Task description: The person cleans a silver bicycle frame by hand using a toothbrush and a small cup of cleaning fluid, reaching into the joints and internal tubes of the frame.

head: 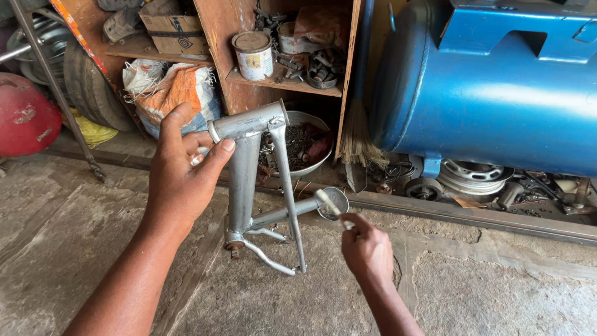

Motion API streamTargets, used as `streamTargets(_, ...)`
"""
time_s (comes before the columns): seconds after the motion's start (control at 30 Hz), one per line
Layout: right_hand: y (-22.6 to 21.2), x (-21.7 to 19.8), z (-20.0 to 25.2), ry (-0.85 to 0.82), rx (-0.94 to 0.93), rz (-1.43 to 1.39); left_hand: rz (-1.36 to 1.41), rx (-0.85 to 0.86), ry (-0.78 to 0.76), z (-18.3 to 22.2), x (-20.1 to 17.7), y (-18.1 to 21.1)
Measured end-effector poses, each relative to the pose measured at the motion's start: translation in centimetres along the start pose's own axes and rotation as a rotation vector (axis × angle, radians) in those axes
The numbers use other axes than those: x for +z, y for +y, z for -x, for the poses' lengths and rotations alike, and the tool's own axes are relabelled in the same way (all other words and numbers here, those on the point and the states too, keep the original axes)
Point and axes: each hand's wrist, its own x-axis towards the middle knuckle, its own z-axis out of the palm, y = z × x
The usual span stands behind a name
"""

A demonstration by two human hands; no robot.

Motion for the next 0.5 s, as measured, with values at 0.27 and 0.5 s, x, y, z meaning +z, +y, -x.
streamTargets(0.27,1.4,0.7,-0.3,0.034,-0.084,-0.063,0.033,-0.08,0.0,0.2,-0.7,0.2)
streamTargets(0.5,4.9,4.1,0.7,0.051,-0.142,-0.317,0.098,-0.086,0.013,0.3,-1.1,-0.2)
